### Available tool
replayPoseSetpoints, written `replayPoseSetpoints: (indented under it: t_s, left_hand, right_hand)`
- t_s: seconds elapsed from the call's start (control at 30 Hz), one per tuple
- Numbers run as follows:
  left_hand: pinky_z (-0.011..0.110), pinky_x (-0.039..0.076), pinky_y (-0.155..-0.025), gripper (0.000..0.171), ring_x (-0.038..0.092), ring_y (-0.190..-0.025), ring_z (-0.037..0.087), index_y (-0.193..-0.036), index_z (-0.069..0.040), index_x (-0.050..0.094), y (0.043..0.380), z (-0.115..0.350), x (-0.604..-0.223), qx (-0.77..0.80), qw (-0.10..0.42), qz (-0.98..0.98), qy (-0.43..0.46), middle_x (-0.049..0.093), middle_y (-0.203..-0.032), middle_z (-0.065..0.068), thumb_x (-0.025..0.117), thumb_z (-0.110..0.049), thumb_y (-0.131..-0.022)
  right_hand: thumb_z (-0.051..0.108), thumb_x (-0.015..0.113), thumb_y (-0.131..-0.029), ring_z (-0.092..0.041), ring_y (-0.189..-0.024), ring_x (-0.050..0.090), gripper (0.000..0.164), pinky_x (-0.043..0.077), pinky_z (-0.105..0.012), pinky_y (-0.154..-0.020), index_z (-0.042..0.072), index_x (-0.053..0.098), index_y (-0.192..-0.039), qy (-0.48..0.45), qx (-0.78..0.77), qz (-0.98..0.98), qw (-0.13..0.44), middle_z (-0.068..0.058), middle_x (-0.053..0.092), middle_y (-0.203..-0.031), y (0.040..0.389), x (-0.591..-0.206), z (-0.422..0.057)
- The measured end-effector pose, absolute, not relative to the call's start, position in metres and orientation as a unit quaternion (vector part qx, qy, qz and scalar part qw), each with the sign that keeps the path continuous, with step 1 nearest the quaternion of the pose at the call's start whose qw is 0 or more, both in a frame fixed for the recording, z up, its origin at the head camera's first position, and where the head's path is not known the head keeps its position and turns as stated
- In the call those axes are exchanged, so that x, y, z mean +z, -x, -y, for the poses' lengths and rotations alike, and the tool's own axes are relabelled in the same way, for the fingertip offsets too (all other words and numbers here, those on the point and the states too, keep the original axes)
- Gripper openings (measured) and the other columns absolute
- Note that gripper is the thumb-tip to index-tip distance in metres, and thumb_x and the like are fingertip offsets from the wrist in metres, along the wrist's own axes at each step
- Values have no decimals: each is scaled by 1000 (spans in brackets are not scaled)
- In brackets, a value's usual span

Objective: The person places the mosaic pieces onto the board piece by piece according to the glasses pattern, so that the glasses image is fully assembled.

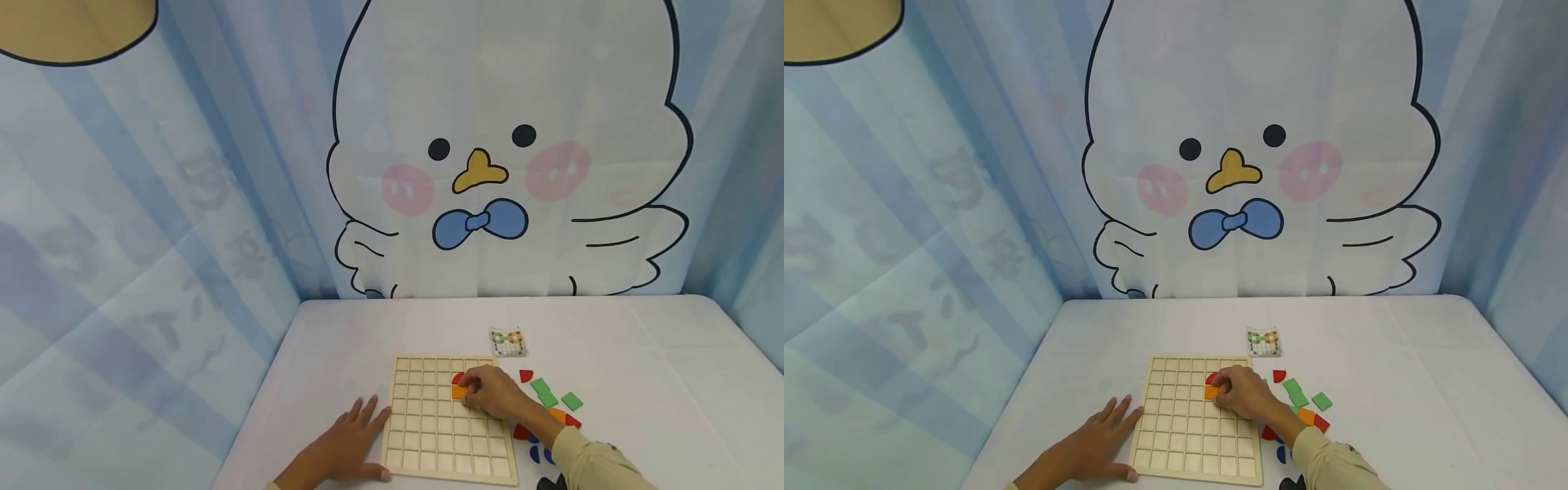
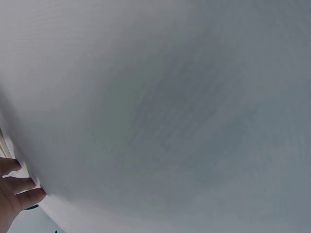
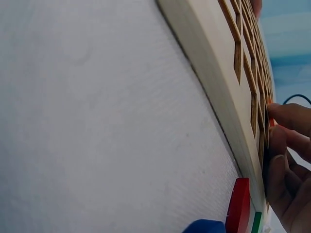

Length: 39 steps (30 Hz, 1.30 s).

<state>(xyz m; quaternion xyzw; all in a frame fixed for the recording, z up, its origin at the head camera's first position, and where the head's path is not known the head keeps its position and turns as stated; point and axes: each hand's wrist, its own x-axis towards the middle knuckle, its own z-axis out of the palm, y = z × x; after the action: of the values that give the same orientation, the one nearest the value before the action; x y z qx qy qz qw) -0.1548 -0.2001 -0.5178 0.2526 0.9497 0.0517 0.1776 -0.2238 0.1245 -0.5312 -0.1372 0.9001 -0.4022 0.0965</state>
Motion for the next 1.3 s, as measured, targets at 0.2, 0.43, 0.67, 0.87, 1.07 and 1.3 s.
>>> replayPoseSetpoints:
  t_s: [0.2,0.43,0.67,0.87,1.07,1.3]
  left_hand:
    - [64,37,-110,106,22,-150,47,-161,-23,25,156,200,-517,51,179,-950,-251,20,-167,18,54,-83,-79]
    - [64,38,-109,105,23,-150,47,-161,-23,25,157,199,-516,45,180,-950,-252,20,-166,18,56,-81,-80]
    - [64,39,-109,104,24,-150,47,-161,-24,25,157,199,-515,40,181,-950,-251,21,-166,18,56,-81,-80]
    - [64,40,-108,103,25,-149,47,-160,-24,26,156,198,-514,40,178,-950,-253,22,-166,18,57,-80,-80]
    - [63,39,-109,103,26,-149,47,-160,-24,27,153,197,-510,41,178,-952,-247,23,-166,18,59,-79,-80]
    - [64,40,-108,103,26,-149,48,-160,-23,28,152,197,-508,38,176,-952,-248,23,-166,18,59,-80,-79]
  right_hand:
    - [10,82,-81,-11,-68,52,17,42,-22,-61,12,73,-96,136,-391,-906,90,4,57,-75,224,-529,-124]
    - [12,82,-82,-11,-68,51,18,40,-22,-60,13,73,-97,134,-387,-908,90,5,57,-75,225,-526,-124]
    - [12,83,-80,-12,-66,52,18,41,-23,-59,12,71,-94,140,-382,-909,87,4,57,-73,225,-526,-125]
    - [12,83,-79,-12,-65,51,18,40,-23,-57,12,70,-92,139,-384,-909,88,4,57,-72,224,-525,-125]
    - [11,83,-79,-12,-64,51,18,40,-23,-57,13,70,-90,128,-378,-913,89,4,56,-71,224,-524,-123]
    - [11,84,-79,-12,-65,51,17,40,-24,-60,14,70,-89,120,-366,-919,87,4,57,-70,223,-523,-121]
